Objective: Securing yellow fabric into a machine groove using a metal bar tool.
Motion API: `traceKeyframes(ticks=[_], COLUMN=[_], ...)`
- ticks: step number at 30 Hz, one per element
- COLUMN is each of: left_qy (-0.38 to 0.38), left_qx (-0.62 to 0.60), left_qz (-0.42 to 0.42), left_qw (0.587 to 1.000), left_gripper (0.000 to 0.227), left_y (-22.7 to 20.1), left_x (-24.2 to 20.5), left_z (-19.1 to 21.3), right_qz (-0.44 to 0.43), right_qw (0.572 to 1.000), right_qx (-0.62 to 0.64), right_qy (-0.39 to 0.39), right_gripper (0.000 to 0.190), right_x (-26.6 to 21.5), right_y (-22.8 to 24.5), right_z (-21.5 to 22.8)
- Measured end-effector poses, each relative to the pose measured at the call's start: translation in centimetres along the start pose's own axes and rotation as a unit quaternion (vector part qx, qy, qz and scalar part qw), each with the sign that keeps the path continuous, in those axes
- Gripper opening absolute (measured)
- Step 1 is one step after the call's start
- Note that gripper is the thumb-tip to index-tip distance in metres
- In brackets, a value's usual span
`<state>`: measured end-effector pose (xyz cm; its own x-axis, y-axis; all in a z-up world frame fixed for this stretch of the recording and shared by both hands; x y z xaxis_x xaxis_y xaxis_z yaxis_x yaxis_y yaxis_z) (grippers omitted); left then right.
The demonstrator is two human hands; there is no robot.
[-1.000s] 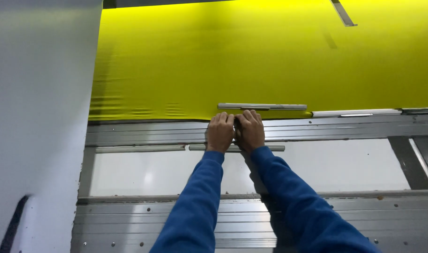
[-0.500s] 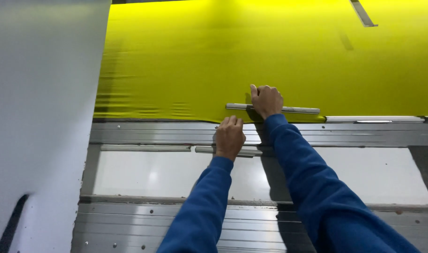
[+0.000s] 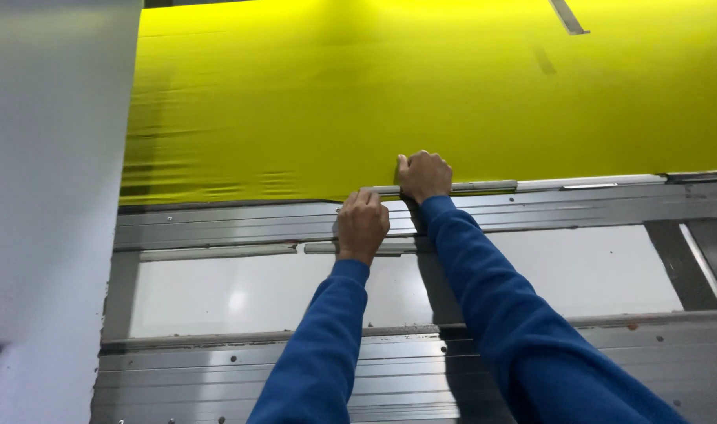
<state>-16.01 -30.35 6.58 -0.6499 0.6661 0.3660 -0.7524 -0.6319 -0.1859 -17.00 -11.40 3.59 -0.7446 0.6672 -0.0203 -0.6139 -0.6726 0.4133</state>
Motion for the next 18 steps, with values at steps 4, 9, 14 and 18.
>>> traceKeyframes(ticks=[4, 9, 14, 18], left_qy=[0.005, -0.020, -0.021, -0.059], left_qx=[-0.004, 0.021, 0.049, -0.047], left_qz=[0.007, -0.014, -0.075, -0.093], left_qw=[1.000, 0.999, 0.996, 0.993], left_gripper=[0.017, 0.014, 0.014, 0.021], left_y=[0.0, -0.4, -0.1, 0.2], left_x=[-0.1, 0.1, 3.4, 9.8], left_z=[0.1, 0.8, -1.3, -4.6], right_qz=[-0.012, -0.013, -0.005, -0.008], right_qw=[1.000, 0.999, 0.995, 0.993], right_qx=[-0.008, -0.041, -0.071, -0.108], right_qy=[0.015, -0.013, -0.074, -0.041], right_gripper=[0.046, 0.039, 0.037, 0.038], right_x=[0.4, -1.0, -2.4, -3.5], right_y=[-0.3, 0.2, 1.4, 2.1], right_z=[-1.3, -0.7, 1.6, 1.5])
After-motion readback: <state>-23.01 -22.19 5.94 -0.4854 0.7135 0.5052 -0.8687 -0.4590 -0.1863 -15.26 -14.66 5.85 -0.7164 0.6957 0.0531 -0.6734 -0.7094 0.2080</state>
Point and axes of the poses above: each hand's wrist, its own x-axis towards the middle knuckle, its own z-axis out of the back of the hand, y = z × x, the point moved 9 cm from there along x, towards the middle knuckle, and after that the axes turned 8 degrees about y, right-handed, at the moved point
